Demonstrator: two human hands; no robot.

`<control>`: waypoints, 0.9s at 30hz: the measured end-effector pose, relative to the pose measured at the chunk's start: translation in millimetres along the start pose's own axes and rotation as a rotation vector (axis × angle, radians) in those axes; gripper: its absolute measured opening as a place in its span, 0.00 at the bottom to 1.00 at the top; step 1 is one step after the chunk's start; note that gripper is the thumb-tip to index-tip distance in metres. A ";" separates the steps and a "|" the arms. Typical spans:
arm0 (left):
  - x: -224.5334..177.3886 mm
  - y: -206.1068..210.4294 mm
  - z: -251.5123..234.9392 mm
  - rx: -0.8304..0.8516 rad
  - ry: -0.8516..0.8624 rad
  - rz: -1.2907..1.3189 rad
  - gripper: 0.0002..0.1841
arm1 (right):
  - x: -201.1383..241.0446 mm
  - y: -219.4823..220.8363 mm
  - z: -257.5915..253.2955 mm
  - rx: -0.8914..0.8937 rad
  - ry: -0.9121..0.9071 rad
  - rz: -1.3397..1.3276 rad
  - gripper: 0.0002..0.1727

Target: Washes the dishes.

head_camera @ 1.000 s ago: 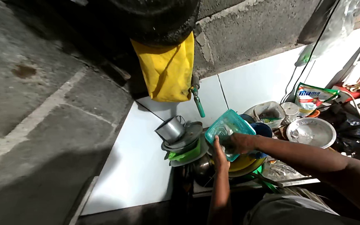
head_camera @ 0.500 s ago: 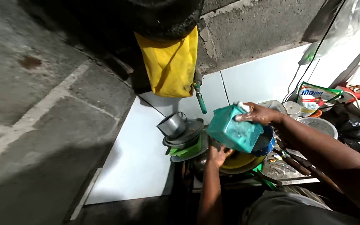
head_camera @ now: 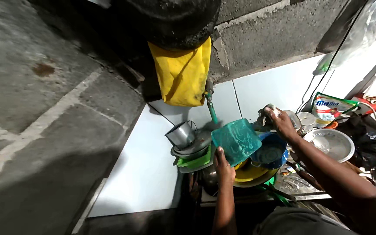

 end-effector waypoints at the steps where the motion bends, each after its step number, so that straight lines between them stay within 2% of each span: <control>1: 2.6 -0.3 -0.4 -0.025 0.025 -0.045 0.22 | 14.8 5.9 15.2 0.000 -0.048 -0.043 0.18; 4: 10.1 11.2 1.0 -0.037 0.042 -0.086 0.23 | 28.7 43.5 59.0 0.104 -0.272 0.028 0.19; 6: 12.4 23.2 7.0 0.001 0.017 -0.080 0.23 | 15.1 58.9 58.8 0.099 -0.352 0.141 0.23; 7: 13.1 26.5 9.3 0.018 0.016 -0.079 0.24 | 1.4 59.0 45.1 0.090 -0.299 0.177 0.23; 9: 12.3 30.0 13.0 0.037 0.027 -0.094 0.23 | -29.2 53.9 14.1 0.076 -0.064 0.178 0.22; 11: 9.9 27.9 11.8 0.026 0.045 -0.136 0.24 | -40.5 53.8 16.4 0.050 0.073 0.169 0.20; 12: 7.1 27.0 8.1 0.015 0.065 -0.169 0.24 | -32.0 56.6 28.4 0.052 0.034 0.168 0.22; 14: 5.2 22.0 2.6 0.016 0.107 -0.252 0.25 | -1.1 64.1 64.9 0.051 -0.209 0.104 0.23; 16: 7.4 20.3 5.3 0.067 0.149 -0.325 0.25 | 23.9 68.5 76.1 0.073 -0.417 0.074 0.22; 17: 7.1 21.4 9.4 0.107 0.188 -0.368 0.25 | 28.5 67.9 65.9 0.074 -0.416 0.113 0.21; 18: 5.6 22.9 15.8 0.149 0.233 -0.419 0.25 | 27.1 66.4 49.2 0.094 -0.336 0.169 0.21; 21: -7.9 30.4 33.9 0.209 0.400 -0.571 0.21 | 10.3 64.7 3.4 0.250 0.057 0.364 0.18; 22: -13.6 31.2 36.5 0.214 0.471 -0.592 0.19 | 15.4 67.1 3.2 0.309 0.081 0.433 0.18; 25: -29.9 30.7 41.8 0.232 0.653 -0.605 0.18 | 54.7 69.8 26.7 0.342 -0.130 0.594 0.20; 26: -34.0 30.8 45.7 0.252 0.722 -0.597 0.17 | 58.8 68.8 31.1 0.348 -0.146 0.605 0.20; 27: -36.9 32.1 50.7 0.283 0.789 -0.578 0.18 | 54.0 66.9 28.2 0.380 -0.086 0.591 0.19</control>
Point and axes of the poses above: each hand's wrist, its own z-axis away from the middle knuckle, its own y-axis out of the palm, x = y × z, the point moved 9 cm from there along -z, towards the middle knuckle, and after that the axes turned 9 degrees about -x, right-handed, at the moved point
